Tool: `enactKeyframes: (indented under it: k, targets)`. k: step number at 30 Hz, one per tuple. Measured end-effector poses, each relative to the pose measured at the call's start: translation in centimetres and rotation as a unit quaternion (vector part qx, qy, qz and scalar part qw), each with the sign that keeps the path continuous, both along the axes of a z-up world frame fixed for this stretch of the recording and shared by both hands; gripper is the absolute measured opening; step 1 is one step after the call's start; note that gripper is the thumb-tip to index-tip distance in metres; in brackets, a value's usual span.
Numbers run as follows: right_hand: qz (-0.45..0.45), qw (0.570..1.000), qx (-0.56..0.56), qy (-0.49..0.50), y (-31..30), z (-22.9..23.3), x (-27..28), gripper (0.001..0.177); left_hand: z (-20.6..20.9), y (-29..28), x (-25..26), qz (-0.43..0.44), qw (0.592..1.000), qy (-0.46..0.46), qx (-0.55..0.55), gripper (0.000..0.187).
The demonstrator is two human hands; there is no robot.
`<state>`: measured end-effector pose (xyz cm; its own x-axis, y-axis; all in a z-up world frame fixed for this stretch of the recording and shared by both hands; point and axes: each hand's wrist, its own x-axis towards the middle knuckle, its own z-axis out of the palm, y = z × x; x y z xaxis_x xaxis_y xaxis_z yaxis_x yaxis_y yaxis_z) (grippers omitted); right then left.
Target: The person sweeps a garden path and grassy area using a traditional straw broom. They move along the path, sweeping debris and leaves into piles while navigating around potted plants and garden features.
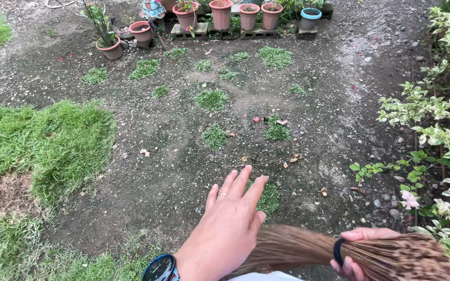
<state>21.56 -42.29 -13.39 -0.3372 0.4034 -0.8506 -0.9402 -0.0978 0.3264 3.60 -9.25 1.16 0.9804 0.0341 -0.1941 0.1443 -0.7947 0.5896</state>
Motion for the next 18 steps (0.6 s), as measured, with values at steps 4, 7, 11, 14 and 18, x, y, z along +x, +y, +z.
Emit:
enactKeyframes:
  k: [4,7,11,14,18]
  targets:
    - [0.077,0.939,-0.105,-0.319,0.4,-0.6,1.0,0.043,-0.2,-0.6,-0.1,0.003,0.999,-0.032,0.003,0.065]
    - [0.031,0.950,-0.028,-0.309,-1.4,-0.4,0.6,0.043,-0.4,-1.1,-0.1,-0.013,0.999,-0.041,0.004,0.064]
    - [-0.063,0.955,-0.002,-0.291,-2.9,-0.4,0.2,0.048,-0.1,-1.6,0.7,-0.021,1.000,0.009,0.002,0.064]
    - [-0.097,0.955,-0.028,-0.279,-1.9,-0.3,0.7,0.039,0.2,-1.9,1.0,-0.024,1.000,0.008,0.003,0.064]
    - [-0.134,0.921,-0.115,-0.347,3.0,-0.9,2.4,0.028,-0.1,-1.9,1.1,-0.016,1.000,0.019,0.014,0.065]
